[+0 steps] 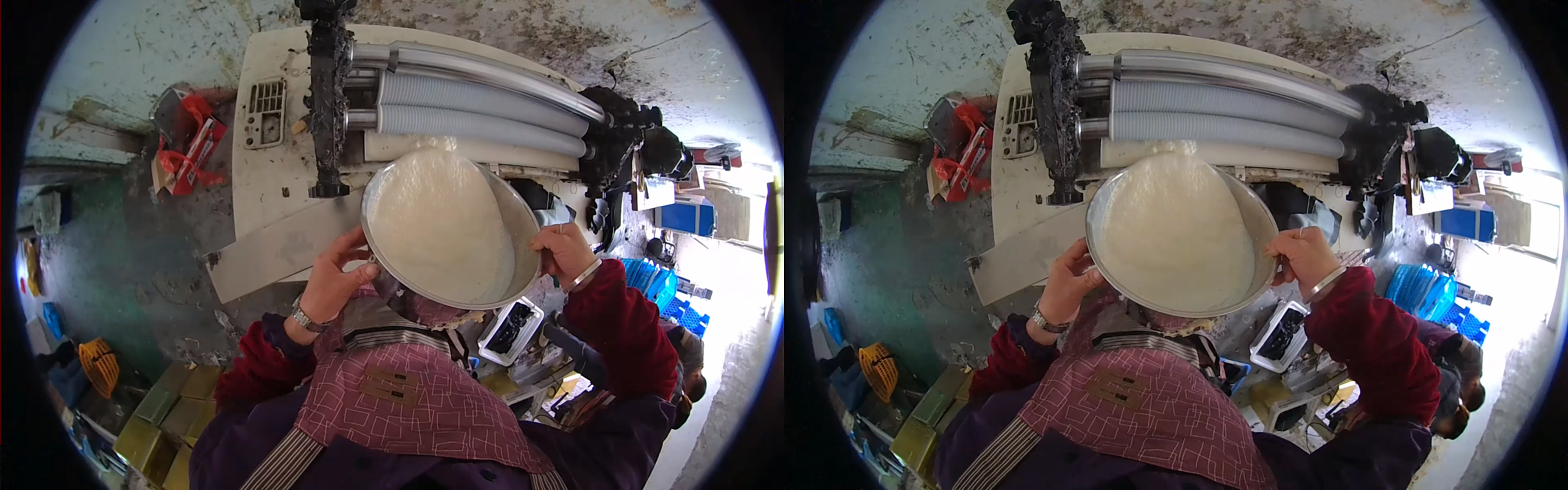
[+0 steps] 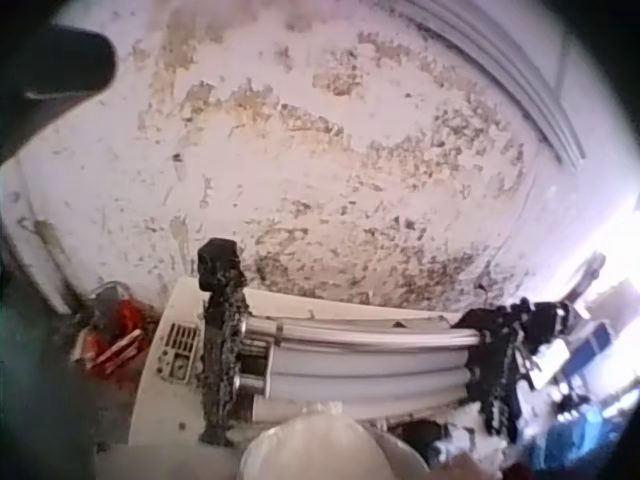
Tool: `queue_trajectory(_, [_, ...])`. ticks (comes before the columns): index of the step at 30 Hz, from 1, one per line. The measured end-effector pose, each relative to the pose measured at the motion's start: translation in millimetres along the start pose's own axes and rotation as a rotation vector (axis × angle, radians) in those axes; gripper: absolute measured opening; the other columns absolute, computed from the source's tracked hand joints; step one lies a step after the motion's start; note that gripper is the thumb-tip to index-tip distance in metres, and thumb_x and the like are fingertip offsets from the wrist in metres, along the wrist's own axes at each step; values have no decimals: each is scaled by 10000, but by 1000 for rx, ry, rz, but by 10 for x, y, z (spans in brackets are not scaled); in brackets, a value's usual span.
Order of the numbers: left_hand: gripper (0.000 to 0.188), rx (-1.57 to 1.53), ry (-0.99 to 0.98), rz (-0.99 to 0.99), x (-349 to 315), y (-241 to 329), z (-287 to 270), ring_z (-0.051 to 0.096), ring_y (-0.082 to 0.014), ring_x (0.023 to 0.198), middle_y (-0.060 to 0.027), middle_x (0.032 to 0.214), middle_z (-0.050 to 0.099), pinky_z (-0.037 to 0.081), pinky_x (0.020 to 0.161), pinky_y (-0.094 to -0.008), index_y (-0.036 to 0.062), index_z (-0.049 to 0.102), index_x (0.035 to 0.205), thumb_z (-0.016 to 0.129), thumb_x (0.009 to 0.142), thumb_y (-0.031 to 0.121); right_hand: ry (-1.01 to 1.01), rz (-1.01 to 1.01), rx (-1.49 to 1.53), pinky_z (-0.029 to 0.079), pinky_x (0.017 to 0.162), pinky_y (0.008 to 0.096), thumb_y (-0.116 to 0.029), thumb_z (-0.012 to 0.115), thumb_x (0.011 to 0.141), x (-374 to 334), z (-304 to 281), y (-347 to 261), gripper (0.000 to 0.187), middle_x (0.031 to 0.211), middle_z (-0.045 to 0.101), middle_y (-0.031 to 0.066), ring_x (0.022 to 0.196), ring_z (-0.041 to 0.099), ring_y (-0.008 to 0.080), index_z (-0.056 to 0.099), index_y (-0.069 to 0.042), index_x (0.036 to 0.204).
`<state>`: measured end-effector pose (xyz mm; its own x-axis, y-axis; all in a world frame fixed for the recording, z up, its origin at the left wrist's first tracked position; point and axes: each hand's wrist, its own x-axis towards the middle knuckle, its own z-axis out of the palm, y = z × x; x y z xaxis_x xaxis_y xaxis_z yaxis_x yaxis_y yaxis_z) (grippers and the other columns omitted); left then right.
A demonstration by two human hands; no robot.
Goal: The person repeatedly feeds black shoe parts through a roller machine to smooth or flatten them. They retrieve parts from a nearby pile, run them through the machine, and place them back. The person also fetches water from a tap and pours it onto the machine's rollers.
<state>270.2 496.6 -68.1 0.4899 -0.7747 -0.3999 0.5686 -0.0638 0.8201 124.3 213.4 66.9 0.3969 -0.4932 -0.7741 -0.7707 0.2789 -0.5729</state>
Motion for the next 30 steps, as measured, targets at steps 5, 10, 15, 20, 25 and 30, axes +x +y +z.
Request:
queue_trajectory(5, [727,6,-2,7,1,-12,-6,520,-191,985,-103,1168,508,459,804,-316,-5,375,1285,721,718,291,6,-13,-6,466,394,280,-111,557,724,-11,-3,-15,161,556,547,79,368,424,107,612,37,693])
queue_trajectory(10, [736,12,-1,12,-2,-27,-9,517,-199,999,-129,1175,504,467,793,-319,-10,361,1289,719,722,293,0,-14,-9,458,389,277,-116,558,725,-5,-16,-25,170,557,552,85,368,428,113,612,43,696])
queue_trajectory(15, [735,-21,3,-26,-18,7,11,514,-198,1008,-140,1190,490,479,766,-310,-11,349,1294,718,726,275,-15,-29,-24,455,387,272,-124,558,727,11,-35,-15,179,559,559,93,366,433,117,610,44,689])
queue_trajectory(20, [724,-34,2,-41,-21,6,23,512,-194,1009,-131,1194,486,485,755,-306,-7,349,1294,716,730,260,-15,-32,-28,452,383,272,-132,557,734,26,-51,-7,184,553,557,92,366,435,117,604,36,674])
queue_trajectory(25, [714,-38,9,-35,-26,3,33,513,-194,1005,-124,1184,491,490,755,-306,4,352,1296,716,731,245,-19,-29,-35,451,383,271,-132,556,735,37,-57,-10,181,550,555,87,366,433,116,600,28,664])
queue_trajectory(30, [701,-71,14,-64,-45,33,54,511,-193,1008,-127,1178,494,495,743,-299,4,355,1295,714,735,225,-9,-28,-44,449,384,270,-133,556,735,53,-73,-6,180,548,551,82,364,429,116,599,26,662])
